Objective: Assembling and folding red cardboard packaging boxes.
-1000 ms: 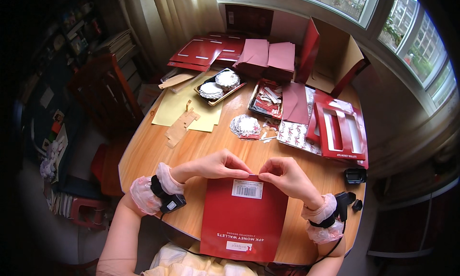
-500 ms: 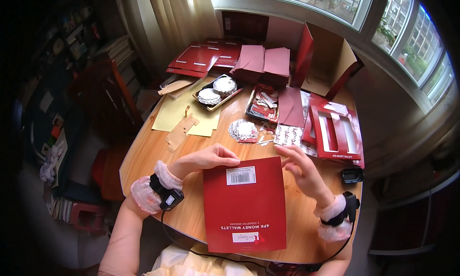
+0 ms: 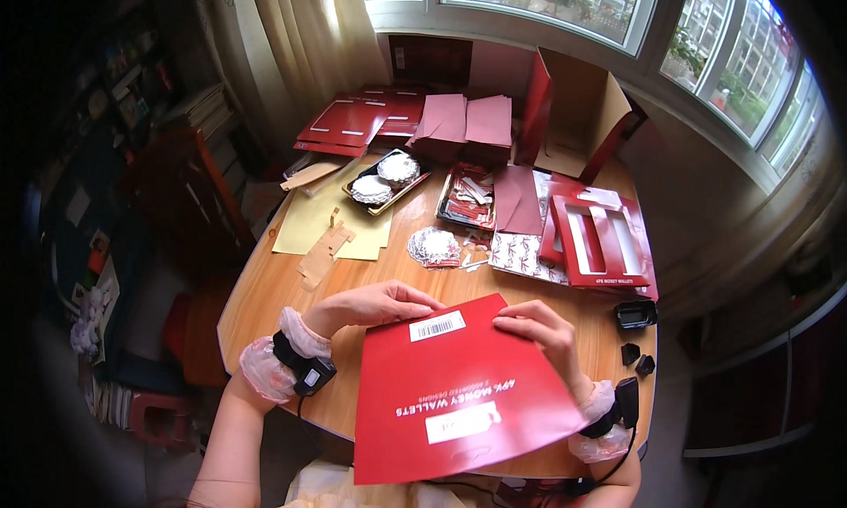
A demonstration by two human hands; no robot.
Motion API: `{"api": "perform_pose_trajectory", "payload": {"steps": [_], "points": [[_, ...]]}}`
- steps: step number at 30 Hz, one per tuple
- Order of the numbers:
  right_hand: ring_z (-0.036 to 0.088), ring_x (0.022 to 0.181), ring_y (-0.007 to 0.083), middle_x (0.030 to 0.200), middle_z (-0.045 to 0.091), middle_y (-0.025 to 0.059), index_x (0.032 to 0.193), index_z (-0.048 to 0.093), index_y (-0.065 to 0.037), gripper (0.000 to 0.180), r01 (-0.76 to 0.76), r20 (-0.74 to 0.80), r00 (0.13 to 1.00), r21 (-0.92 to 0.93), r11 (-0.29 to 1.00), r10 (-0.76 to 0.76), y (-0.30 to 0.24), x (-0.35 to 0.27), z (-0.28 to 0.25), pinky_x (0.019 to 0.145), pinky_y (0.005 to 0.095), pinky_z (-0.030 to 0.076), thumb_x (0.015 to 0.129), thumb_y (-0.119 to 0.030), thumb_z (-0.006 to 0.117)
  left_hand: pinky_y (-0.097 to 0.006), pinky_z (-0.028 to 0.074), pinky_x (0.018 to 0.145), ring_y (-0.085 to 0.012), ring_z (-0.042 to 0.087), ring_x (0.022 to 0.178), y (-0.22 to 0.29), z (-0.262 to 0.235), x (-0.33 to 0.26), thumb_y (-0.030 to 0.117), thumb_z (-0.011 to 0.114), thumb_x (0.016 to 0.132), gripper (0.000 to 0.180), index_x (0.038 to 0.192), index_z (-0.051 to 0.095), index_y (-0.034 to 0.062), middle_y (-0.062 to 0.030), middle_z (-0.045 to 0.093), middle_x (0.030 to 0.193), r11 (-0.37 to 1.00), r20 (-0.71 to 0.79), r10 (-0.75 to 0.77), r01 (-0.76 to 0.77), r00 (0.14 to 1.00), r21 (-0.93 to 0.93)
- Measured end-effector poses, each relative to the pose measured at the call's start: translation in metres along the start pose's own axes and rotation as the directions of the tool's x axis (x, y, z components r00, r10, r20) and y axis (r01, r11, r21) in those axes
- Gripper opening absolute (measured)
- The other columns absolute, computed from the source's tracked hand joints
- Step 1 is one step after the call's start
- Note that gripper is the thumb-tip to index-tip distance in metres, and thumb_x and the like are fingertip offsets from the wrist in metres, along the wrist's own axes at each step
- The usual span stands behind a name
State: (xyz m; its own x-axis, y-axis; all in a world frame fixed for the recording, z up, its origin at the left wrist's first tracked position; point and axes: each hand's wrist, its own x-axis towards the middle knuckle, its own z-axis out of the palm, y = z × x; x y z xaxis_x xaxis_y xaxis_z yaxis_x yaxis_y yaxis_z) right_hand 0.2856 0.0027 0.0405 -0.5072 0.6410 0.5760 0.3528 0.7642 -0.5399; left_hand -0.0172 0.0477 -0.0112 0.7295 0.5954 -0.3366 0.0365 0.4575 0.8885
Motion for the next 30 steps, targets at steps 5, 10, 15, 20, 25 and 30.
{"api": "perform_pose_trajectory", "payload": {"steps": [5, 10, 15, 20, 25, 30], "points": [[0.056, 0.057, 0.0063, 0.072, 0.064, 0.0018, 0.088, 0.069, 0.002, 0.008, -0.386, -0.078, 0.852, 0.572, 0.724, 0.517, 0.018, -0.018, 0.006, 0.047, 0.0212, 0.041, 0.091, -0.004, 0.067, -0.027, 0.052, 0.096, -0.0166, 0.064, 0.106, 0.004, 0.004, -0.009, 0.026, 0.056, 0.101, 0.048, 0.140, 0.047, -0.0004, -0.0106, 0.061, 0.127, 0.995, 0.189, 0.026, -0.008, 0.982, -0.097], [0.045, 0.046, 0.0029, 0.067, 0.062, -0.0009, 0.087, 0.069, -0.001, 0.010, -0.508, -0.059, 0.733, 0.614, 0.604, 0.677, 0.024, -0.019, 0.008, 0.040, 0.0198, 0.032, 0.093, -0.010, 0.067, -0.037, 0.053, 0.101, -0.0357, 0.061, 0.117, 0.007, -0.005, -0.007, 0.038, 0.047, 0.103, 0.057, 0.141, 0.042, -0.0037, -0.0210, 0.054, 0.136, 0.818, 0.163, 0.037, 0.064, 0.986, -0.571], [0.044, 0.047, 0.0008, 0.076, 0.065, 0.0000, 0.099, 0.067, -0.002, 0.023, -0.562, 0.071, 0.619, 0.736, 0.378, 0.782, 0.036, -0.031, 0.011, 0.041, 0.0174, 0.032, 0.095, -0.024, 0.067, -0.031, 0.055, 0.097, -0.0279, 0.063, 0.114, 0.005, 0.000, -0.007, 0.024, 0.054, 0.102, 0.047, 0.139, 0.045, -0.0020, -0.0182, 0.056, 0.134, 0.984, 0.064, 0.130, -0.121, 0.989, -0.134], [0.048, 0.050, 0.0018, 0.087, 0.067, 0.0024, 0.112, 0.062, -0.001, 0.026, -0.506, 0.056, 0.650, 0.775, 0.377, 0.758, 0.049, -0.042, 0.012, 0.043, 0.0164, 0.036, 0.096, -0.022, 0.065, -0.030, 0.054, 0.097, -0.0234, 0.065, 0.110, -0.001, 0.007, 0.000, 0.014, 0.056, 0.100, 0.040, 0.135, 0.049, -0.0020, -0.0148, 0.059, 0.130, 0.978, 0.026, 0.055, -0.048, 0.998, -0.205], [0.052, 0.050, 0.0048, 0.097, 0.069, 0.0089, 0.130, 0.048, 0.002, 0.037, -0.511, 0.085, 0.643, 0.787, 0.344, 0.761, 0.035, -0.035, 0.018, 0.044, 0.0183, 0.040, 0.096, -0.004, 0.060, -0.031, 0.054, 0.097, -0.0236, 0.065, 0.109, -0.003, 0.006, -0.002, 0.014, 0.056, 0.100, 0.037, 0.133, 0.051, -0.0022, -0.0147, 0.060, 0.128, 0.946, -0.062, 0.150, -0.162, 0.987, -0.282], [0.050, 0.049, 0.0048, 0.100, 0.069, 0.0128, 0.133, 0.046, 0.003, 0.040, -0.515, 0.092, 0.661, 0.778, 0.360, 0.745, 0.032, -0.042, 0.018, 0.044, 0.0186, 0.038, 0.096, -0.003, 0.060, -0.032, 0.054, 0.097, -0.0228, 0.065, 0.110, 0.004, 0.011, -0.003, 0.015, 0.057, 0.100, 0.038, 0.133, 0.051, -0.0022, -0.0136, 0.061, 0.127, 0.985, -0.081, 0.120, -0.129, 0.990, -0.117]]}}
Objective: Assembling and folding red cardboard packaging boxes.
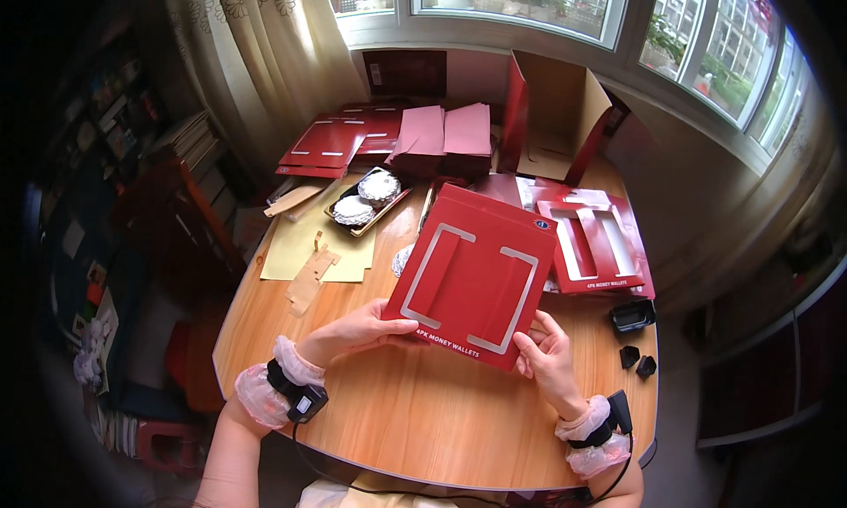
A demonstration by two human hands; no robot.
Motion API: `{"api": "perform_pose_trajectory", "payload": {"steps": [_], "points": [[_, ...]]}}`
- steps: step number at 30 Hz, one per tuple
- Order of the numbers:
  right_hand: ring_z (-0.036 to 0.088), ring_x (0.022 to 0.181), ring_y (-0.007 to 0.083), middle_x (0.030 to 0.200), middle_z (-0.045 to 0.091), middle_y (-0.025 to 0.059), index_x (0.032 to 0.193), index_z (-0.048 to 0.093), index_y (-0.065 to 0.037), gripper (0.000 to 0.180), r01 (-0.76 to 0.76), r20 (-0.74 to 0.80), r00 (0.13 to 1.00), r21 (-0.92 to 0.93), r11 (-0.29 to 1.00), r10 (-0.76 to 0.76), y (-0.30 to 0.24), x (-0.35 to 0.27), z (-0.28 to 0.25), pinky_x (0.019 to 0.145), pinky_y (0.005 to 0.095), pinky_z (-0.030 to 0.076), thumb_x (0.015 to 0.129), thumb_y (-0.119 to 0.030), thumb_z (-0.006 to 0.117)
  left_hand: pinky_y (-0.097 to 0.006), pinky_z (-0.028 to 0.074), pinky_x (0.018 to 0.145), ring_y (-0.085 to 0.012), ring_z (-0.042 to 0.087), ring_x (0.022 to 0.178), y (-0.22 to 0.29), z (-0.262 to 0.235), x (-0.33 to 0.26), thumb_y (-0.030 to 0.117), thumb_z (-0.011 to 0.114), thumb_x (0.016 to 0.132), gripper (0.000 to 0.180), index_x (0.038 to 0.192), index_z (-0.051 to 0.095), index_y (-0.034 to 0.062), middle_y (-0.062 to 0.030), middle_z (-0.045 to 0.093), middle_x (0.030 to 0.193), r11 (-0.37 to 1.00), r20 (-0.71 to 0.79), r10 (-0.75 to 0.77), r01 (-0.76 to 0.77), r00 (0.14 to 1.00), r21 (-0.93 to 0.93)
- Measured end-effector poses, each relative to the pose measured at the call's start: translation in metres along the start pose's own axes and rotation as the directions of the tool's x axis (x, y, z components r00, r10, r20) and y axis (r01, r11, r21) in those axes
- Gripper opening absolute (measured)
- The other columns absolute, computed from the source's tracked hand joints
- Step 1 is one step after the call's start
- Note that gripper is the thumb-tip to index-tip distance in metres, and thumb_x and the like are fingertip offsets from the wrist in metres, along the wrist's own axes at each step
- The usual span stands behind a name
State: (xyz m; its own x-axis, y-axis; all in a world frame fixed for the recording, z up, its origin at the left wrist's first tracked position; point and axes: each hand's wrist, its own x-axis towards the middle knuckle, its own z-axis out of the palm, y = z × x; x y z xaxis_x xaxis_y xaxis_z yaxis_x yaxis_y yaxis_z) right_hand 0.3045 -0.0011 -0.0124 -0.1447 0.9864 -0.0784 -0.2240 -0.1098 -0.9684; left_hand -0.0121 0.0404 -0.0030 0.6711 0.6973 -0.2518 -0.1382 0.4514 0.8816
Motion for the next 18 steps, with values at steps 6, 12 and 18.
{"api": "perform_pose_trajectory", "payload": {"steps": [6, 12, 18], "points": [[0.047, 0.051, 0.0032, 0.101, 0.069, 0.0108, 0.140, 0.042, 0.004, 0.047, -0.104, 0.057, 0.993, 0.007, 0.995, 0.103, 0.000, 0.001, -0.003, 0.044, 0.0182, 0.037, 0.097, -0.003, 0.058, -0.029, 0.055, 0.088, -0.0131, 0.065, 0.107, -0.016, -0.025, 0.013, 0.018, 0.058, 0.100, 0.047, 0.141, 0.042, 0.0032, -0.0123, 0.063, 0.127, 0.979, -0.191, 0.136, -0.162, 0.972, -0.127], [0.050, 0.057, 0.0010, 0.104, 0.069, 0.0081, 0.143, 0.041, 0.003, 0.048, -0.153, 0.157, 0.975, -0.032, 0.988, 0.156, 0.003, -0.001, 0.001, 0.044, 0.0162, 0.036, 0.098, -0.005, 0.057, -0.023, 0.054, 0.069, -0.0113, 0.068, 0.078, -0.011, -0.024, 0.016, 0.016, 0.056, 0.101, 0.054, 0.146, 0.027, 0.0068, -0.0068, 0.070, 0.096, 0.944, -0.477, 0.313, -0.325, 0.821, 0.061], [0.063, 0.098, 0.0082, 0.117, 0.066, 0.0068, 0.140, 0.048, 0.004, 0.042, 0.037, 0.247, 0.969, -0.219, 0.975, 0.019, -0.001, 0.006, -0.015, 0.078, 0.0205, 0.052, 0.100, -0.007, 0.054, -0.027, 0.049, 0.088, -0.0154, 0.057, 0.109, -0.007, -0.025, 0.018, 0.007, 0.060, 0.094, 0.039, 0.132, 0.048, 0.0065, -0.0134, 0.059, 0.116, 0.674, -0.535, 0.736, -0.365, 0.415, 0.643]]}}
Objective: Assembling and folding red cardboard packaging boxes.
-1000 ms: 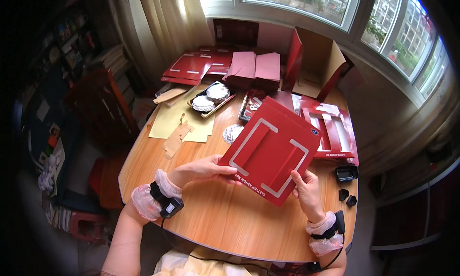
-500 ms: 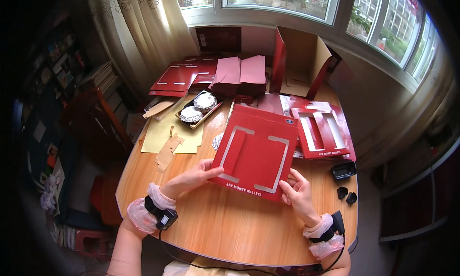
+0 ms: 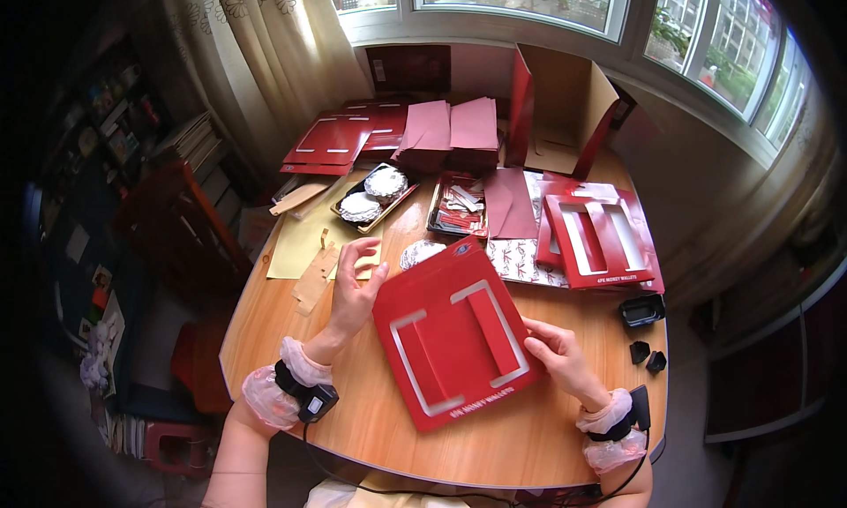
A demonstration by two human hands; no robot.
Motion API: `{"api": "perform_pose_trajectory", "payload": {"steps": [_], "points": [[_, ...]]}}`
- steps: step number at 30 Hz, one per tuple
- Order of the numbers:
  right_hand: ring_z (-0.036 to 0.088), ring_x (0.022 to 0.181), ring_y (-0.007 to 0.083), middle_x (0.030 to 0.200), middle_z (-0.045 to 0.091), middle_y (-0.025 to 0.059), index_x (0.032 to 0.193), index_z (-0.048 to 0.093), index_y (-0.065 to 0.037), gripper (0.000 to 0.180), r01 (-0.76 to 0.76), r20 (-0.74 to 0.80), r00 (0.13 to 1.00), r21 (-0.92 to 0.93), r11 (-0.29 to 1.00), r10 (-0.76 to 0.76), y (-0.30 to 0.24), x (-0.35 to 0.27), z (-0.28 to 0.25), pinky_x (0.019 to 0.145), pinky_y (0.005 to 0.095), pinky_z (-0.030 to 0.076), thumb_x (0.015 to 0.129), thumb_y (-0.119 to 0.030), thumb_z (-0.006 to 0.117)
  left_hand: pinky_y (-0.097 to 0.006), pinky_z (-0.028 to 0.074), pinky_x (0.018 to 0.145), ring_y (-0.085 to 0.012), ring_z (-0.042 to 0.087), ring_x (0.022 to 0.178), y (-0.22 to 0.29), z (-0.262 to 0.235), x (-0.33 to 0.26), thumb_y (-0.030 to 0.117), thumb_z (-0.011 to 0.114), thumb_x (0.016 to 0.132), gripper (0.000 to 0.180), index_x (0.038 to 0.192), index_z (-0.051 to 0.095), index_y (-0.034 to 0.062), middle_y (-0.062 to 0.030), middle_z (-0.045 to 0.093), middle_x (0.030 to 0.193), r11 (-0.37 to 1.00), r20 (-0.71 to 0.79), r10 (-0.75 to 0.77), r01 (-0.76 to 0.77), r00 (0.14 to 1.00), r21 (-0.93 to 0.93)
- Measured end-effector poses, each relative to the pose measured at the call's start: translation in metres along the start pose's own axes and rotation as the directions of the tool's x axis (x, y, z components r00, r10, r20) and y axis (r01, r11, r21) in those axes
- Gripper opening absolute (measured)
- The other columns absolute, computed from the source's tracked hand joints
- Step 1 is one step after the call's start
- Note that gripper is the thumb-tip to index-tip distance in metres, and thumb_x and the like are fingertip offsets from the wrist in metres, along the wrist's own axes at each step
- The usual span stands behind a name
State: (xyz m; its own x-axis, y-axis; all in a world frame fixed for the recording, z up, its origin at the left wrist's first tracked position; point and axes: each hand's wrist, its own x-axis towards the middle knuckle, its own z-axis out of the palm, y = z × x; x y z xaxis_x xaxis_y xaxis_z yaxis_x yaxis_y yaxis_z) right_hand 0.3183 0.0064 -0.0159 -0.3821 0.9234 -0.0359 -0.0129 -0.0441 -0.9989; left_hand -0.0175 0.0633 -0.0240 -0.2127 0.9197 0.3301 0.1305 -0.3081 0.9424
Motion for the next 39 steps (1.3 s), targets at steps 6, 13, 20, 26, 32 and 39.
{"api": "perform_pose_trajectory", "payload": {"steps": [6, 13, 20, 26, 32, 39], "points": [[0.061, 0.102, 0.0096, 0.116, 0.067, 0.0083, 0.127, 0.061, 0.005, 0.030, 0.081, -0.118, 0.988, -0.125, 0.989, -0.096, -0.008, 0.005, -0.006, 0.089, 0.0225, 0.050, 0.100, -0.006, 0.053, -0.026, 0.049, 0.064, -0.0181, 0.067, 0.081, 0.027, 0.001, -0.015, 0.006, 0.065, 0.087, 0.011, 0.096, 0.070, 0.0038, -0.0070, 0.072, 0.089, 0.875, 0.323, 0.159, -0.285, 0.933, 0.391], [0.059, 0.082, 0.0036, 0.095, 0.067, 0.0004, 0.112, 0.066, 0.002, 0.024, 0.158, -0.368, 0.913, -0.077, 0.984, -0.176, -0.007, 0.009, -0.001, 0.071, 0.0190, 0.049, 0.102, -0.016, 0.055, -0.025, 0.055, 0.078, -0.0130, 0.069, 0.084, 0.025, 0.004, -0.027, 0.011, 0.067, 0.092, 0.030, 0.120, 0.059, 0.0031, -0.0086, 0.072, 0.091, 0.977, 0.471, -0.160, 0.071, 0.867, 0.201], [0.052, 0.068, 0.0018, 0.079, 0.058, -0.0036, 0.110, 0.066, 0.001, 0.032, 0.201, -0.462, 0.871, 0.031, 0.979, -0.165, 0.002, 0.015, 0.001, 0.060, 0.0179, 0.043, 0.106, -0.024, 0.047, -0.025, 0.051, 0.087, -0.0105, 0.063, 0.099, 0.036, 0.008, -0.023, 0.012, 0.069, 0.092, 0.063, 0.142, 0.032, -0.0004, -0.0089, 0.062, 0.118, 0.861, 0.703, -0.361, 0.509, 0.612, -0.001], [0.058, 0.068, 0.0081, 0.079, 0.060, 0.0019, 0.117, 0.059, 0.000, 0.053, 0.195, -0.519, 0.852, 0.192, 0.962, -0.069, 0.001, 0.015, 0.013, 0.061, 0.0203, 0.047, 0.107, -0.043, 0.030, -0.029, 0.050, 0.096, -0.0130, 0.061, 0.110, 0.035, 0.025, -0.038, 0.008, 0.066, 0.093, 0.054, 0.140, 0.041, 0.0006, -0.0078, 0.062, 0.125, 0.737, 0.707, -0.289, 0.622, 0.646, -0.267], [0.052, 0.050, 0.0098, 0.079, 0.064, 0.0092, 0.100, 0.058, -0.002, 0.046, 0.005, -0.320, 0.945, 0.219, 0.976, 0.067, 0.004, 0.002, -0.002, 0.043, 0.0196, 0.037, 0.107, -0.039, 0.032, -0.030, 0.051, 0.095, -0.0131, 0.064, 0.106, 0.016, 0.012, -0.029, 0.009, 0.066, 0.092, 0.038, 0.128, 0.054, 0.0038, -0.0068, 0.066, 0.120, 0.641, 0.637, -0.371, 0.683, 0.676, -0.351], [0.048, 0.045, 0.0066, 0.068, 0.061, 0.0062, 0.088, 0.059, -0.002, 0.044, -0.073, -0.222, 0.969, 0.144, 0.987, 0.105, -0.002, -0.011, 0.012, 0.039, 0.0191, 0.031, 0.106, -0.035, 0.037, -0.030, 0.050, 0.096, -0.0128, 0.063, 0.108, 0.003, 0.007, -0.022, 0.010, 0.065, 0.093, 0.034, 0.126, 0.056, 0.0046, -0.0065, 0.066, 0.120, 0.669, 0.560, -0.421, 0.661, 0.714, -0.339]]}}
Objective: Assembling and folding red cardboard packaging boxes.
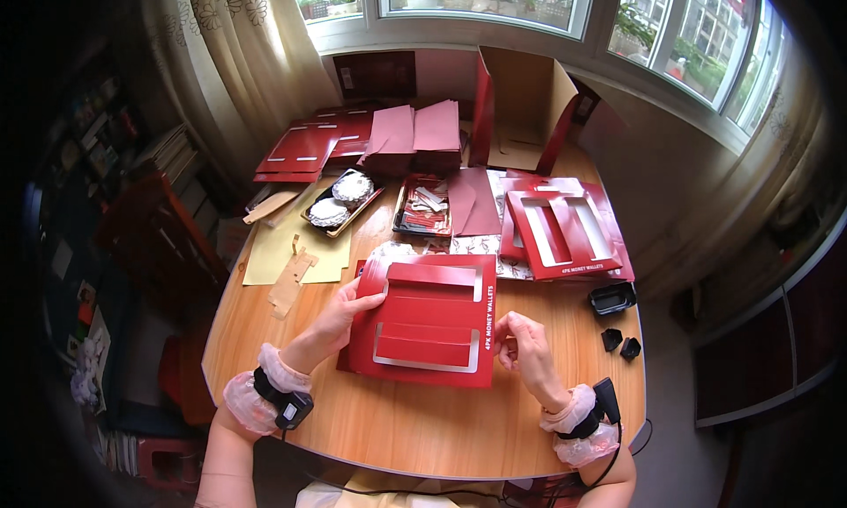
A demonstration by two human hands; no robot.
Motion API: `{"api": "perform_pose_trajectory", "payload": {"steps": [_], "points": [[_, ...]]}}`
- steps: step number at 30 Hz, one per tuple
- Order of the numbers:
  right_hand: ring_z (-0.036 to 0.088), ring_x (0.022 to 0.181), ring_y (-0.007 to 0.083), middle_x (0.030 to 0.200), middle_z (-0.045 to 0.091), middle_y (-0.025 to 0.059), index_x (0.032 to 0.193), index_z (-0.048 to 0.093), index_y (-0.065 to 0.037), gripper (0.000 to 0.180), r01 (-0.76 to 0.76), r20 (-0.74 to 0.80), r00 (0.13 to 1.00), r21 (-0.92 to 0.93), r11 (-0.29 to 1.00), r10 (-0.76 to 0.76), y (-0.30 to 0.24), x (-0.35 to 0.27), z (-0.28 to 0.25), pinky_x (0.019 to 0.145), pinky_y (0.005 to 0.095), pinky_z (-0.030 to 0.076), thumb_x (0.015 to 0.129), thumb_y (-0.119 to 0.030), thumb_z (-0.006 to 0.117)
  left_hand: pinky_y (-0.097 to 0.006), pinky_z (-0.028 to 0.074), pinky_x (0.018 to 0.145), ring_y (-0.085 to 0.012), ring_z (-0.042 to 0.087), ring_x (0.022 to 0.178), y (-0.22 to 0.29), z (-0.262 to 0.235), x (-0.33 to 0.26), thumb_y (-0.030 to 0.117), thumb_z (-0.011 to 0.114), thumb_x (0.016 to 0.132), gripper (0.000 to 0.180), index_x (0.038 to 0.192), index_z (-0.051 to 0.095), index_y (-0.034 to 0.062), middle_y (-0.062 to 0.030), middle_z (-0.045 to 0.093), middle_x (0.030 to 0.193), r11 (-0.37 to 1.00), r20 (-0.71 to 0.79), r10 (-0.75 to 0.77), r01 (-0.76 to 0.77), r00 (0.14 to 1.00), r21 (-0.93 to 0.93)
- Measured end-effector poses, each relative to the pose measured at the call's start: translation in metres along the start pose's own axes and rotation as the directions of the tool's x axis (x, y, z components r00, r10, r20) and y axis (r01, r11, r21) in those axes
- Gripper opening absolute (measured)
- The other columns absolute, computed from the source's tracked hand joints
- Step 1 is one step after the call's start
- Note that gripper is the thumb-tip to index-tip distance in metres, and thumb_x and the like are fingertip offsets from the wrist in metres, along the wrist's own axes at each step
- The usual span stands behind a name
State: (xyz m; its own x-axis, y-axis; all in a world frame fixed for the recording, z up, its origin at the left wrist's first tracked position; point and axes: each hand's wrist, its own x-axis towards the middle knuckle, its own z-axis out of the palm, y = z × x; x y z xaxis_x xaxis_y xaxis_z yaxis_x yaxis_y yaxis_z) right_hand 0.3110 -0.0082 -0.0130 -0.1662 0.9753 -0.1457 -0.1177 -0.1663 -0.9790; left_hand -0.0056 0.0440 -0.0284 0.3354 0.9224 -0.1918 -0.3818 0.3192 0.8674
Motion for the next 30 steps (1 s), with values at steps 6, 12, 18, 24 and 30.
{"api": "perform_pose_trajectory", "payload": {"steps": [6, 12, 18, 24, 30], "points": [[0.041, 0.043, 0.0054, 0.067, 0.057, 0.0021, 0.087, 0.060, -0.004, 0.037, 0.014, 0.020, 1.000, -0.027, 1.000, -0.014, 0.005, 0.003, 0.000, 0.040, 0.0200, 0.026, 0.105, -0.032, 0.044, -0.030, 0.049, 0.097, -0.0130, 0.062, 0.111, 0.003, 0.010, -0.005, 0.007, 0.063, 0.094, 0.037, 0.129, 0.054, 0.0031, -0.0064, 0.065, 0.122, 0.995, 0.002, 0.096, -0.096, 0.995, 0.041], [0.037, 0.044, 0.0011, 0.057, 0.048, -0.0062, 0.081, 0.061, -0.005, 0.034, 0.017, -0.039, 0.999, -0.017, 1.000, -0.017, 0.009, 0.007, -0.002, 0.040, 0.0197, 0.025, 0.104, -0.027, 0.050, -0.030, 0.049, 0.098, -0.0122, 0.060, 0.113, -0.002, 0.017, -0.008, 0.008, 0.060, 0.097, 0.039, 0.134, 0.050, 0.0035, -0.0059, 0.061, 0.128, 0.994, 0.048, 0.101, -0.102, 0.994, 0.025], [0.040, 0.050, -0.0005, 0.061, 0.050, -0.0077, 0.085, 0.063, -0.003, 0.035, 0.027, -0.080, 0.996, -0.090, 0.996, -0.034, 0.014, 0.010, -0.006, 0.042, 0.0210, 0.029, 0.105, -0.029, 0.049, -0.031, 0.048, 0.099, -0.0132, 0.059, 0.115, -0.006, 0.018, -0.009, 0.007, 0.060, 0.097, 0.041, 0.135, 0.046, 0.0035, -0.0068, 0.060, 0.129, 0.996, 0.099, 0.071, -0.076, 0.993, 0.052], [0.059, 0.055, 0.0314, 0.061, 0.058, 0.0125, 0.084, 0.059, -0.002, 0.031, 0.275, -0.034, 0.914, -0.683, 0.677, -0.405, 0.005, 0.008, 0.009, 0.054, 0.0396, 0.045, 0.104, -0.023, 0.046, -0.031, 0.050, 0.097, -0.0139, 0.060, 0.112, -0.012, 0.024, -0.010, 0.007, 0.060, 0.097, 0.039, 0.133, 0.046, 0.0030, -0.0079, 0.060, 0.127, 0.988, 0.056, 0.153, -0.154, 0.987, 0.015], [0.059, 0.066, 0.0430, 0.068, 0.060, 0.0198, 0.077, 0.053, -0.004, 0.031, 0.144, 0.030, 0.927, -0.949, 0.282, -0.375, -0.008, -0.008, 0.026, 0.057, 0.0487, 0.045, 0.102, -0.021, 0.045, -0.030, 0.052, 0.094, -0.0141, 0.062, 0.108, -0.014, 0.021, -0.009, 0.006, 0.060, 0.096, 0.038, 0.132, 0.047, 0.0016, -0.0086, 0.063, 0.122, 0.984, -0.087, 0.176, -0.175, 0.981, 0.018]]}}
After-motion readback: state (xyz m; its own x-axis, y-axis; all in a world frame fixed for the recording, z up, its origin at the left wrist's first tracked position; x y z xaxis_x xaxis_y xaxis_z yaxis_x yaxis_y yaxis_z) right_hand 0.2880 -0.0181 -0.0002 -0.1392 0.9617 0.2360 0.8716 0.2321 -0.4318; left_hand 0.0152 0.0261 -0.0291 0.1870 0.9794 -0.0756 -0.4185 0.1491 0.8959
